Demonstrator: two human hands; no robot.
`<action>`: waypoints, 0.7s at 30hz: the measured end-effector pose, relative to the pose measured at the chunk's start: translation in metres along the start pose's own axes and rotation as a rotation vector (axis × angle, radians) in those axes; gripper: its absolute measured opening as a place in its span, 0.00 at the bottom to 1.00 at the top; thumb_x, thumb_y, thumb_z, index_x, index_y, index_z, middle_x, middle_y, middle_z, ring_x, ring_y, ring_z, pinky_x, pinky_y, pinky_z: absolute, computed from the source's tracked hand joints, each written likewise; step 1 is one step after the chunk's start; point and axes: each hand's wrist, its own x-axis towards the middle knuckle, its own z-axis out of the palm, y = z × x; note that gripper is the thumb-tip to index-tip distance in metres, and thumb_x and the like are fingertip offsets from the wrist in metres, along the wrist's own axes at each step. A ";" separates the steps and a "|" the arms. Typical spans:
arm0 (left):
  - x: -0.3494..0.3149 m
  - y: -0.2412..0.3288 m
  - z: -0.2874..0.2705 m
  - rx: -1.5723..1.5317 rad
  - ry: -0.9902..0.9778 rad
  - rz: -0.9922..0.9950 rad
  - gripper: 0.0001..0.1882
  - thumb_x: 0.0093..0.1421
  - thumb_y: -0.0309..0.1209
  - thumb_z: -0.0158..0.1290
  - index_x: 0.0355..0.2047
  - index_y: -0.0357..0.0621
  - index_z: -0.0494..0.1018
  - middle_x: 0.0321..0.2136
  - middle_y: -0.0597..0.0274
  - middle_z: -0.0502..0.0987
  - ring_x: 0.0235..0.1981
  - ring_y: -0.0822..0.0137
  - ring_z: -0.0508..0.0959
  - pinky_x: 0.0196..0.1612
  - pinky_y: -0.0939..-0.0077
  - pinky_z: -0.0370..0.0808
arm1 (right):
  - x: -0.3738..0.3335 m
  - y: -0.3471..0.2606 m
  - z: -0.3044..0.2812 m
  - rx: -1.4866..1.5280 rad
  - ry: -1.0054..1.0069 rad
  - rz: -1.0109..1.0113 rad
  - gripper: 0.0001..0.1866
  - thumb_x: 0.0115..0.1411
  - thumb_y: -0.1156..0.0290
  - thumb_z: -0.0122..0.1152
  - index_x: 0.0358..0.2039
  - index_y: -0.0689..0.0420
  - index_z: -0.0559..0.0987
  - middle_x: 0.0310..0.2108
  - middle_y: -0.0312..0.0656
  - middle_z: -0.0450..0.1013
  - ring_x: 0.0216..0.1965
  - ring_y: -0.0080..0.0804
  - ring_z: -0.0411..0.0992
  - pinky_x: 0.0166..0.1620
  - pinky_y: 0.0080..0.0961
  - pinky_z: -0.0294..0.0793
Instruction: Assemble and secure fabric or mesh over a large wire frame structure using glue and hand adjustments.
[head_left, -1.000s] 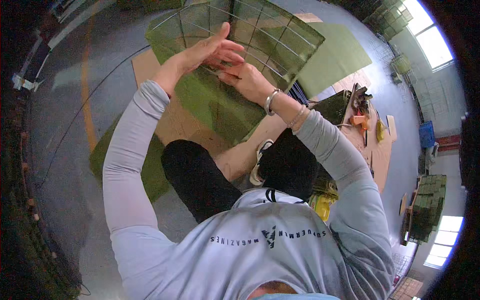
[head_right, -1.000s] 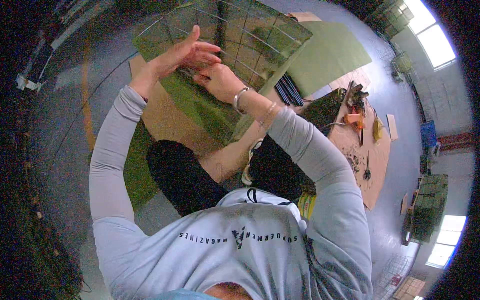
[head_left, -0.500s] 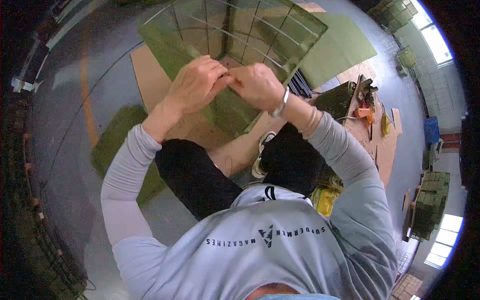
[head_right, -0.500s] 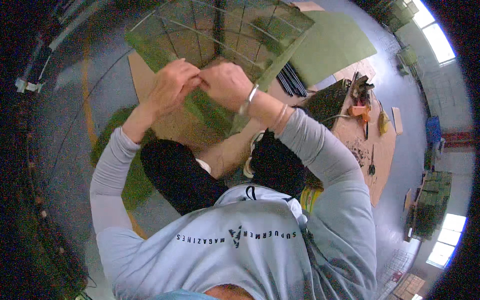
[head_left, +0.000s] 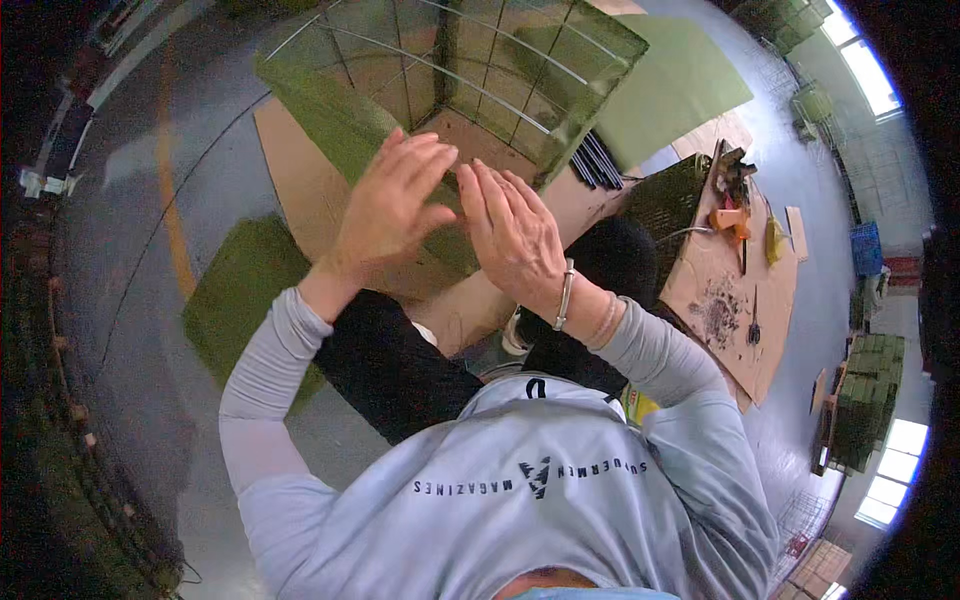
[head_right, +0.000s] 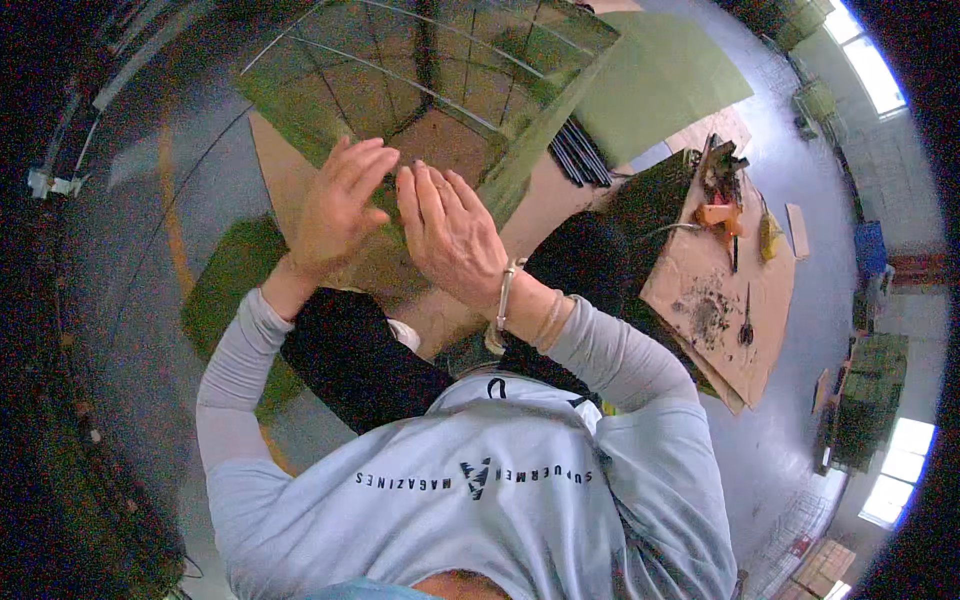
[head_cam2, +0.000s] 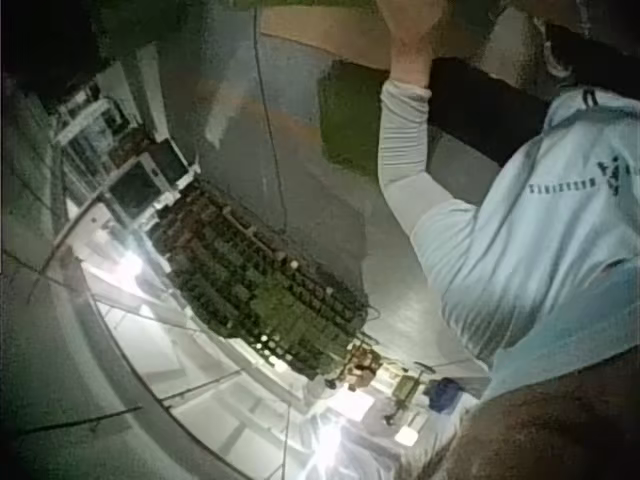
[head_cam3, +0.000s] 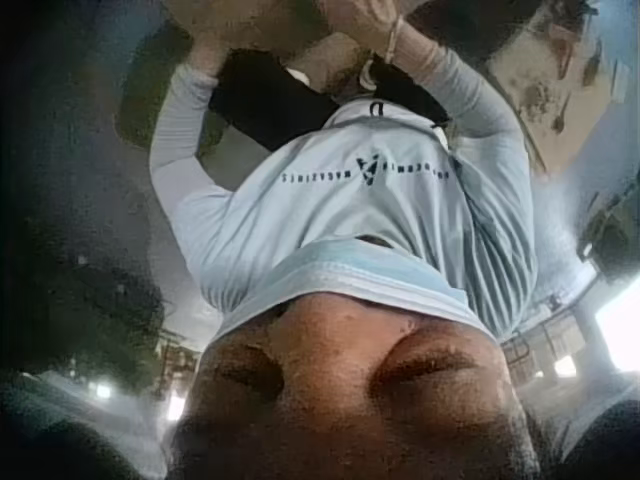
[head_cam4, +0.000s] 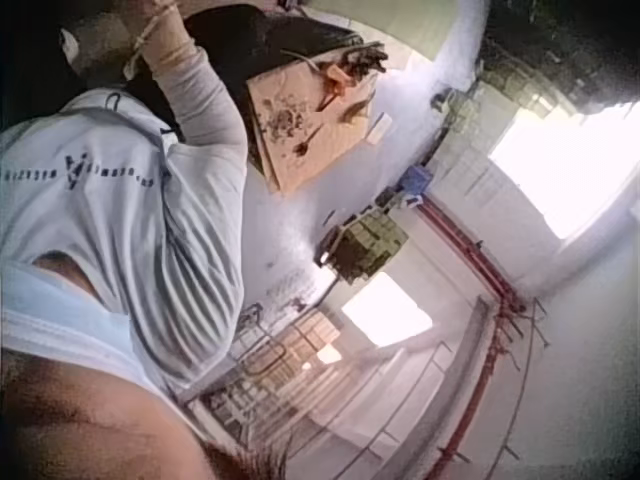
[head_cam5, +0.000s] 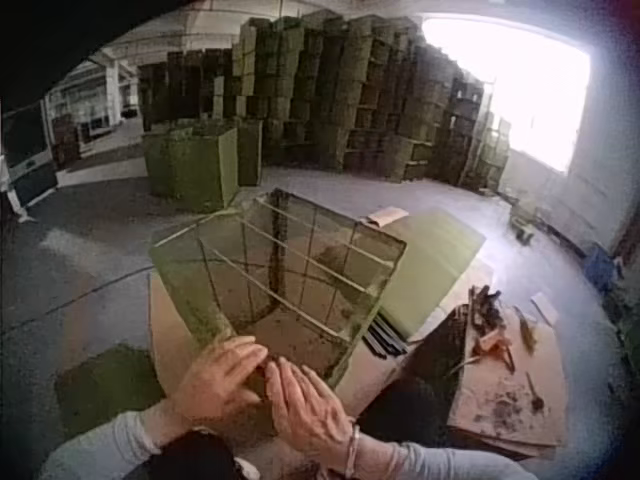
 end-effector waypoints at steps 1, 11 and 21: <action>0.001 0.002 0.000 -0.004 -0.009 -0.006 0.23 0.61 0.45 0.45 0.40 0.34 0.73 0.38 0.48 0.75 0.39 0.52 0.75 0.45 0.63 0.71 | 0.003 -0.002 0.001 -0.051 -0.027 0.035 0.10 0.53 0.69 0.52 0.33 0.61 0.70 0.33 0.42 0.70 0.38 0.34 0.72 0.40 0.31 0.71; 0.061 -0.011 0.004 0.033 -1.012 -0.212 0.20 0.61 0.41 0.42 0.48 0.42 0.70 0.32 0.48 0.77 0.37 0.53 0.76 0.40 0.61 0.72 | 0.033 0.029 -0.001 0.226 -0.853 0.206 0.25 0.55 0.47 0.54 0.29 0.61 0.76 0.25 0.48 0.74 0.28 0.45 0.75 0.30 0.36 0.73; 0.080 -0.045 0.041 -0.566 -0.947 -0.545 0.23 0.64 0.46 0.40 0.44 0.37 0.72 0.40 0.48 0.75 0.44 0.59 0.74 0.45 0.68 0.69 | 0.046 0.074 0.043 0.792 -0.671 -0.088 0.36 0.59 0.38 0.43 0.45 0.62 0.71 0.35 0.50 0.74 0.39 0.42 0.74 0.40 0.37 0.72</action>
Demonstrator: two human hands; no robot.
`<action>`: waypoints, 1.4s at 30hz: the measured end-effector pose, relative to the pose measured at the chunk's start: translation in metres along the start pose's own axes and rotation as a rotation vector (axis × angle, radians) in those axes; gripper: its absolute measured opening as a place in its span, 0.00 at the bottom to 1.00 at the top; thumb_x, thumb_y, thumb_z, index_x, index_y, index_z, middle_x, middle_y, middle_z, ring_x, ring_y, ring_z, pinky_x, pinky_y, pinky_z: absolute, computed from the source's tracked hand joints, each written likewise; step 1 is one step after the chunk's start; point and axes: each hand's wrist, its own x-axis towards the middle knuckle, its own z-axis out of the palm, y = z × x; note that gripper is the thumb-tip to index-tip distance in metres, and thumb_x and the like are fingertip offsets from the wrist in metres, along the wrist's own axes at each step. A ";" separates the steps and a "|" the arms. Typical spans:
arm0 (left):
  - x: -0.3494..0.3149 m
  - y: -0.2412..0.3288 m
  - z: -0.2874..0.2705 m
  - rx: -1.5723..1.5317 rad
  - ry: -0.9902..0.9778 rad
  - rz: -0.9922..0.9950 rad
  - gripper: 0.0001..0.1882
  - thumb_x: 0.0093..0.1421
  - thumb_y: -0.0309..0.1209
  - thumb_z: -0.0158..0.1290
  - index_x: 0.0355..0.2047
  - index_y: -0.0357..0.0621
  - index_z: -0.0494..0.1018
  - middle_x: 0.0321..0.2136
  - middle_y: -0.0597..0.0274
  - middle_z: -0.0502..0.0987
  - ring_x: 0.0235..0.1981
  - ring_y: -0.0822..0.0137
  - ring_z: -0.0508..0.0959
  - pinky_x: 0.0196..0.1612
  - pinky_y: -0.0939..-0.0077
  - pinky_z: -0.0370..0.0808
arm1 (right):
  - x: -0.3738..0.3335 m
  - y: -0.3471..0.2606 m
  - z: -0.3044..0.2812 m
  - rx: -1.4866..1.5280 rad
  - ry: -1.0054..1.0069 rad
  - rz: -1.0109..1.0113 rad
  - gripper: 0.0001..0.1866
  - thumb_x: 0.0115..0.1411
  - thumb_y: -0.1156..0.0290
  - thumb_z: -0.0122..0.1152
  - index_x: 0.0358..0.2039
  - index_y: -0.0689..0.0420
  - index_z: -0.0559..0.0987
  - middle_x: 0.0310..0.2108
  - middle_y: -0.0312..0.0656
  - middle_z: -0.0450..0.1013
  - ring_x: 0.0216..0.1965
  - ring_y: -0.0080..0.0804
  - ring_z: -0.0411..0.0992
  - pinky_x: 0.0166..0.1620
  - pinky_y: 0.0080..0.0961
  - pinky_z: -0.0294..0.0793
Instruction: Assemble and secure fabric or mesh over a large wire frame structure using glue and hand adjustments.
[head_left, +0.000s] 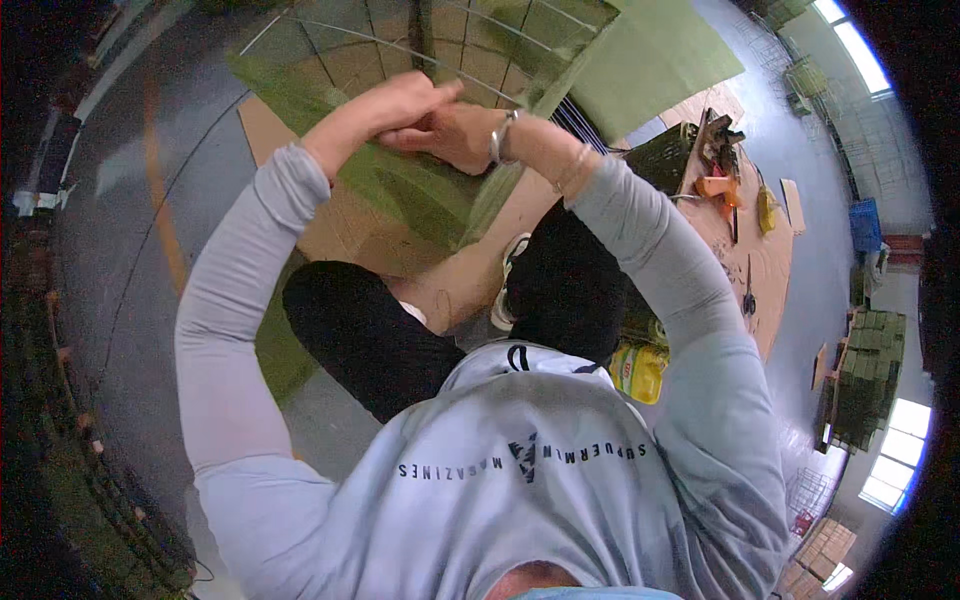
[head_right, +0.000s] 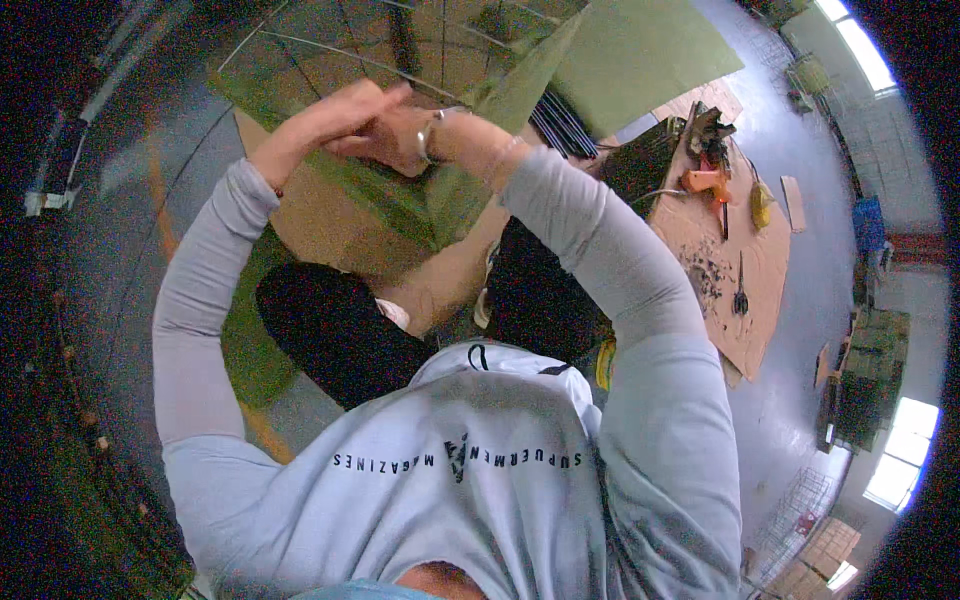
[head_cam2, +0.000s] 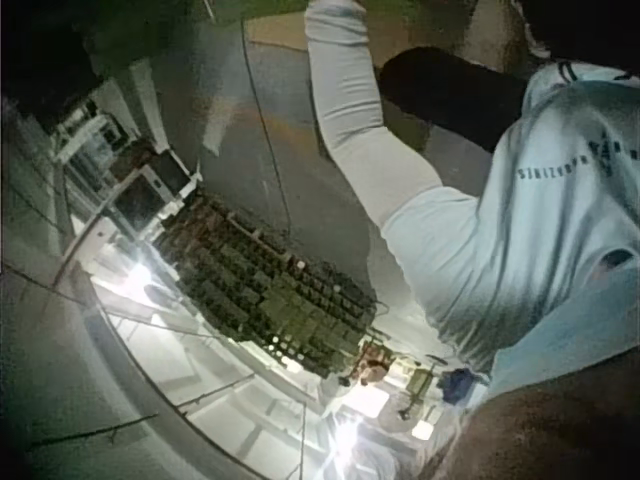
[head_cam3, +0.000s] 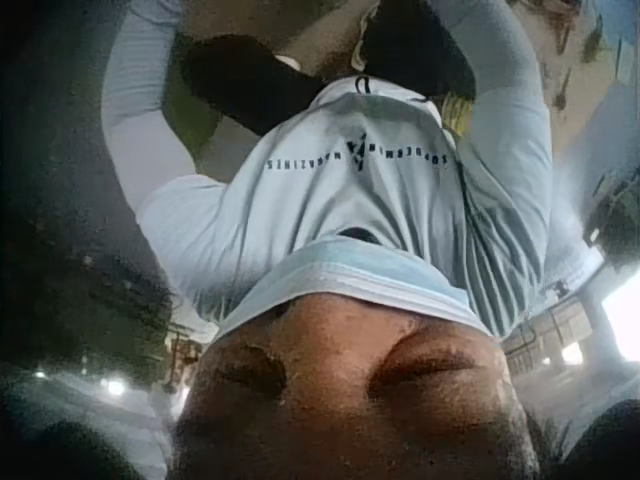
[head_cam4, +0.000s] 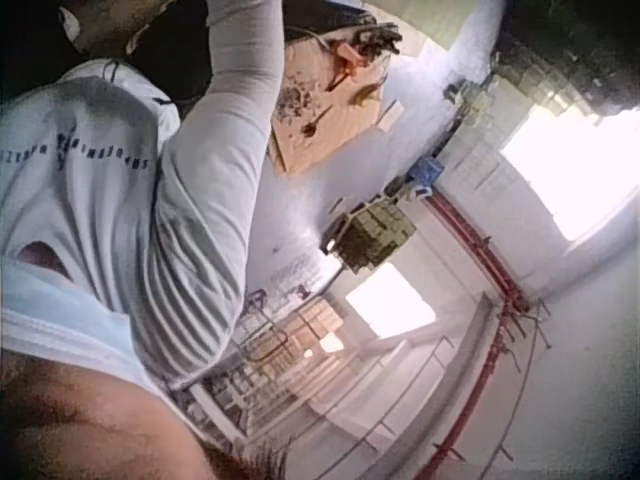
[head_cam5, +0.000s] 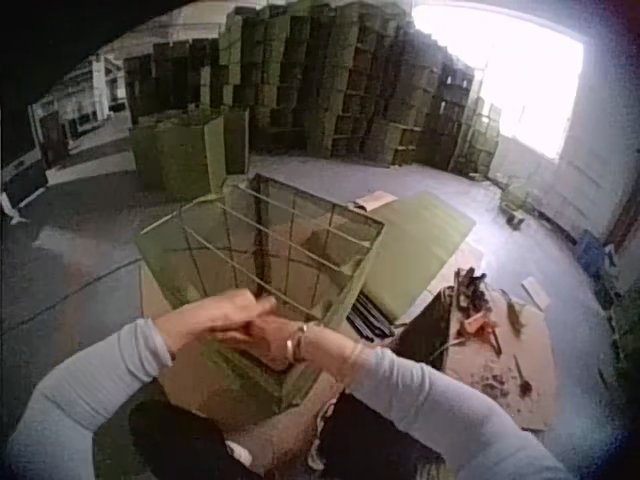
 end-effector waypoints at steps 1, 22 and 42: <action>-0.002 -0.006 0.000 -0.013 0.288 -0.102 0.23 0.64 0.45 0.42 0.43 0.36 0.72 0.40 0.48 0.75 0.45 0.59 0.74 0.46 0.70 0.69 | -0.004 -0.013 -0.001 -0.003 -0.008 -0.019 0.36 0.59 0.38 0.43 0.45 0.62 0.71 0.35 0.50 0.74 0.39 0.42 0.74 0.40 0.37 0.72; -0.035 0.067 0.018 0.482 -0.170 0.060 0.39 0.45 0.66 0.51 0.23 0.33 0.76 0.21 0.45 0.77 0.27 0.49 0.78 0.32 0.60 0.75 | -0.022 -0.042 -0.039 -0.266 -0.609 0.174 0.28 0.42 0.40 0.64 0.21 0.57 0.80 0.22 0.48 0.75 0.29 0.47 0.75 0.34 0.38 0.73; -0.061 0.041 0.049 0.643 0.224 0.095 0.35 0.38 0.33 0.63 0.49 0.34 0.66 0.50 0.49 0.70 0.56 0.54 0.65 0.63 0.58 0.55 | -0.040 -0.054 -0.002 -0.418 -0.050 0.233 0.29 0.33 0.48 0.71 0.23 0.65 0.77 0.24 0.52 0.74 0.34 0.44 0.75 0.39 0.36 0.72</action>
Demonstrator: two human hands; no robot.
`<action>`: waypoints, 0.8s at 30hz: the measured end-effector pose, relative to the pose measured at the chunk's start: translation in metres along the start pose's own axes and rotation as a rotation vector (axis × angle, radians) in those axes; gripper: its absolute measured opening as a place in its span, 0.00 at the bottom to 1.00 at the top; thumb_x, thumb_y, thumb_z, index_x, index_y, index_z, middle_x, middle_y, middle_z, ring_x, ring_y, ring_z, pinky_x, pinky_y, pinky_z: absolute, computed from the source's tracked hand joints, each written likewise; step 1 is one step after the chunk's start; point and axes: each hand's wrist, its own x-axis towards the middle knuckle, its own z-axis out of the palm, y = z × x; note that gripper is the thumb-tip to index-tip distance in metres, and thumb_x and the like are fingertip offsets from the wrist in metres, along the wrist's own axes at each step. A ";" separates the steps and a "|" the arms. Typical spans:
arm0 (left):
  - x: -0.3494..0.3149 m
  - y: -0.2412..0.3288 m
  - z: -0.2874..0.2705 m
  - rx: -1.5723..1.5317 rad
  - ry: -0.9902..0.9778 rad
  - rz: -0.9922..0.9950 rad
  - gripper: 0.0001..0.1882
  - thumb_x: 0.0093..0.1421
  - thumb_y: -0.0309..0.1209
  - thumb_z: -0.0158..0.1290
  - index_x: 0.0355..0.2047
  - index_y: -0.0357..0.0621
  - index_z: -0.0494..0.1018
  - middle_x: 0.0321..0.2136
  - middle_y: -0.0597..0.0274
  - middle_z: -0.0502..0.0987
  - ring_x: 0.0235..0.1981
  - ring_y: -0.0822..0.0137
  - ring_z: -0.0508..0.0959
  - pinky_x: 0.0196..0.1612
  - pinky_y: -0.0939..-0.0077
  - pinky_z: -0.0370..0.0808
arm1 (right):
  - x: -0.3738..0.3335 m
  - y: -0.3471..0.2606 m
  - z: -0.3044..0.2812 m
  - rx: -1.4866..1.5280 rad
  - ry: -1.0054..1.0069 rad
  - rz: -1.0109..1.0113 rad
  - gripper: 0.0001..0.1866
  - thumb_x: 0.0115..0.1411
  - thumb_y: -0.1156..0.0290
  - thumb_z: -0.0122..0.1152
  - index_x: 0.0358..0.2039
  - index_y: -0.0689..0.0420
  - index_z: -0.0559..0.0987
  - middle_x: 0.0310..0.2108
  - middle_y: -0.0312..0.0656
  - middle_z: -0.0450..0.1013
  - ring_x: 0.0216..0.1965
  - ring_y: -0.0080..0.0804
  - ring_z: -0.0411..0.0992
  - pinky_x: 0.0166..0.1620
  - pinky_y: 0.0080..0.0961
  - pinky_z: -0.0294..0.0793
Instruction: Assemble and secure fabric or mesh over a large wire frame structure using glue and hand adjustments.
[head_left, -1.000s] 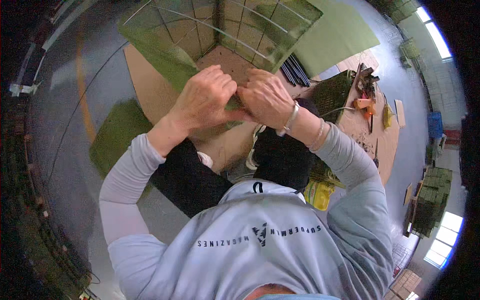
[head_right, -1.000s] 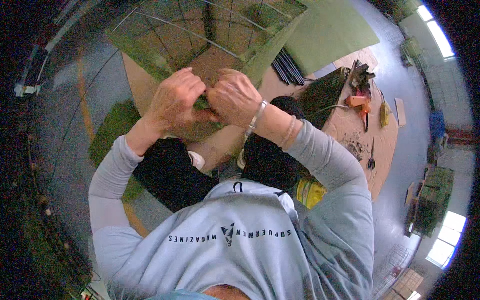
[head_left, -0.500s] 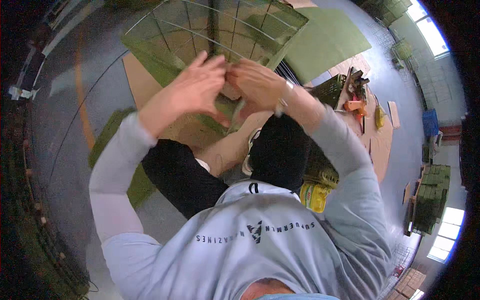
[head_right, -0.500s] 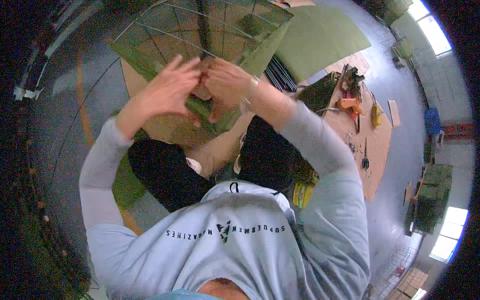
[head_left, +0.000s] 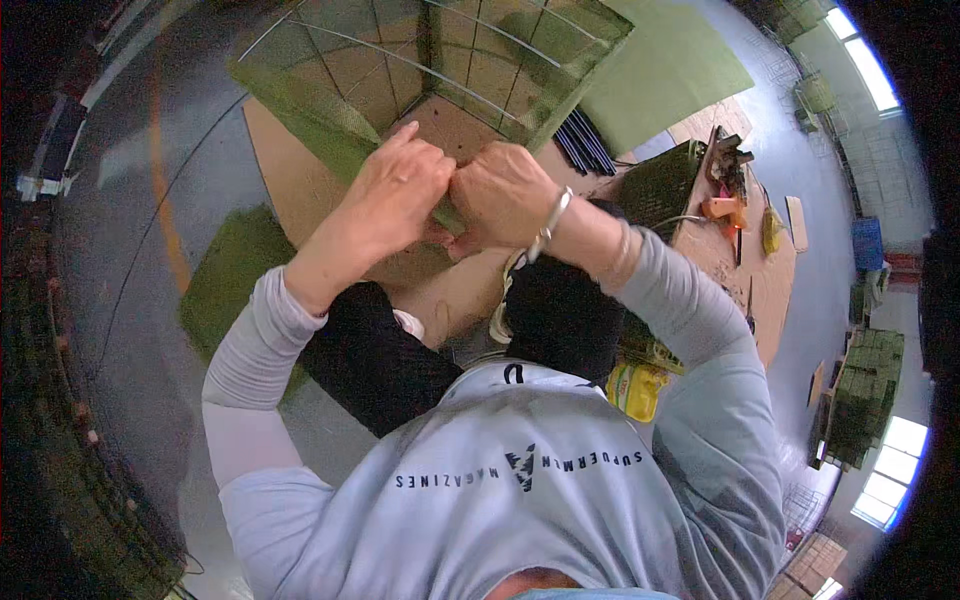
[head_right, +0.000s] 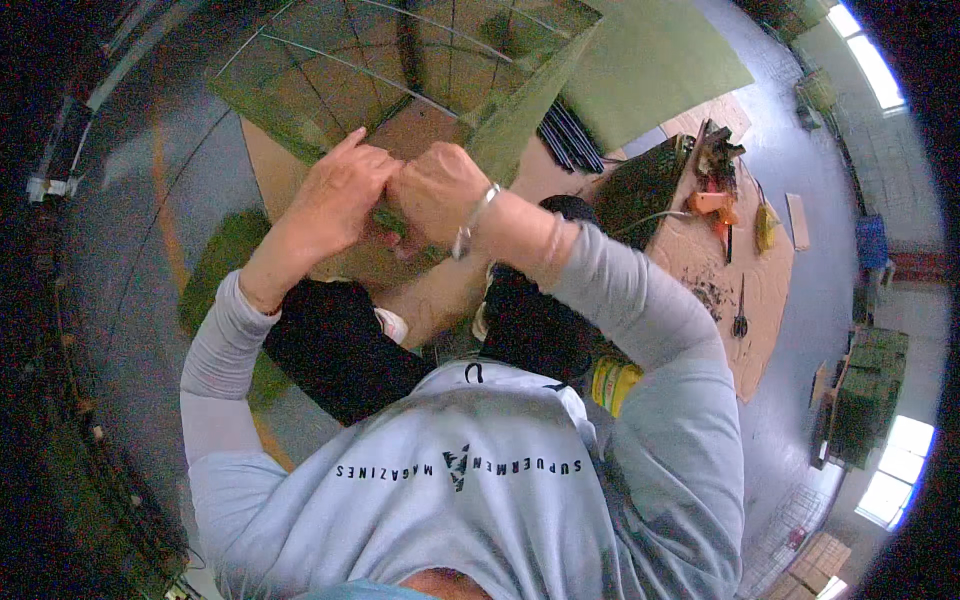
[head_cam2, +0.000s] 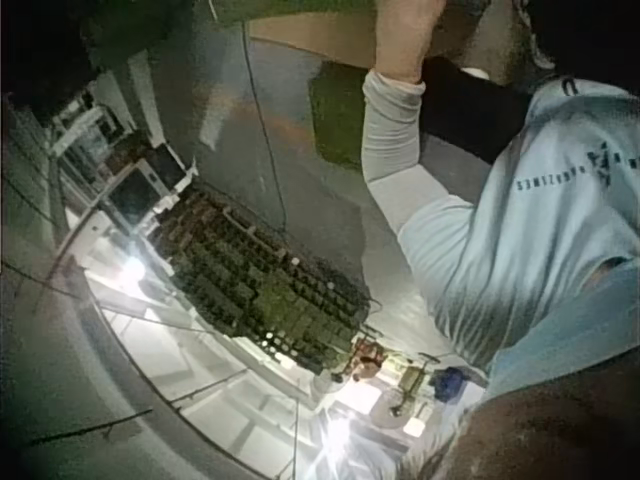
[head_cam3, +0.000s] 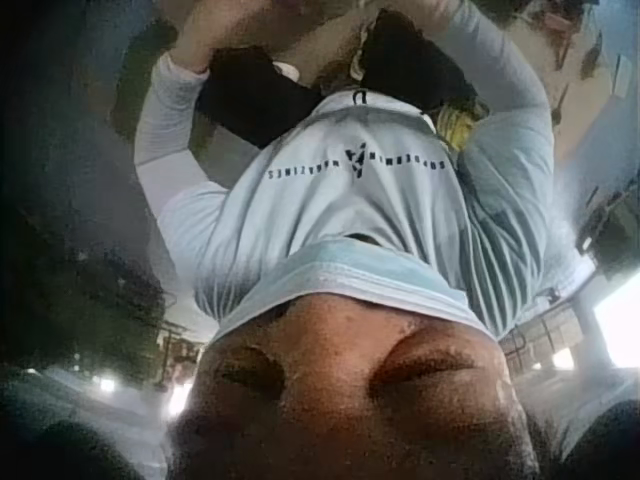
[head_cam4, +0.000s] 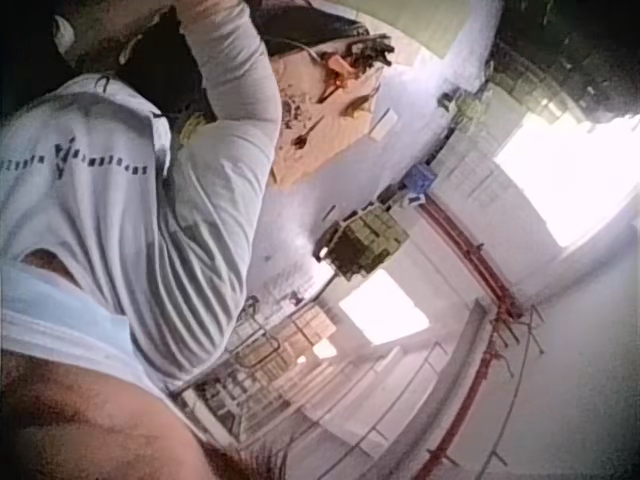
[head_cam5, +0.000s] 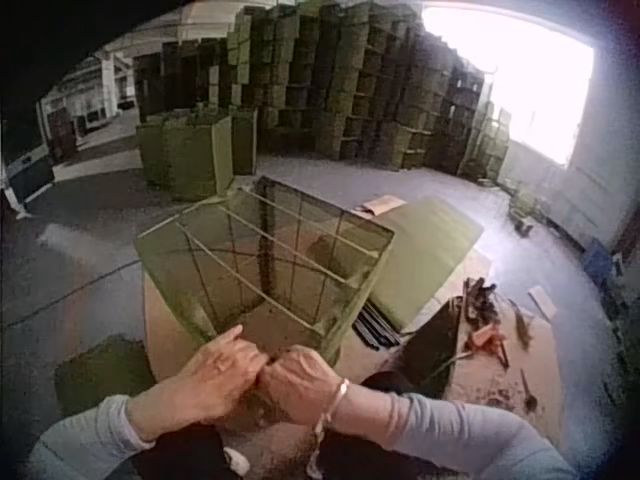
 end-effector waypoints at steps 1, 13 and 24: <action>0.005 0.001 -0.009 -0.085 -0.223 -0.056 0.34 0.38 0.32 0.63 0.48 0.35 0.66 0.50 0.50 0.70 0.56 0.54 0.66 0.63 0.58 0.55 | 0.003 0.003 -0.008 -0.003 0.005 0.000 0.29 0.33 0.48 0.71 0.23 0.65 0.77 0.24 0.52 0.74 0.34 0.44 0.75 0.39 0.36 0.72; 0.002 0.077 0.028 0.192 0.500 -0.219 0.29 0.51 0.46 0.53 0.43 0.31 0.71 0.36 0.51 0.74 0.44 0.57 0.72 0.61 0.59 0.58 | -0.054 0.026 -0.005 0.155 0.521 -0.233 0.28 0.41 0.59 0.68 0.38 0.66 0.72 0.42 0.52 0.71 0.48 0.49 0.69 0.54 0.36 0.67; 0.013 0.047 0.025 0.018 0.466 -0.112 0.28 0.43 0.56 0.56 0.11 0.40 0.72 0.12 0.52 0.71 0.21 0.57 0.76 0.37 0.66 0.74 | 0.009 0.039 -0.013 -0.094 -0.109 -0.108 0.14 0.38 0.61 0.61 0.20 0.59 0.79 0.19 0.49 0.74 0.25 0.47 0.74 0.27 0.37 0.71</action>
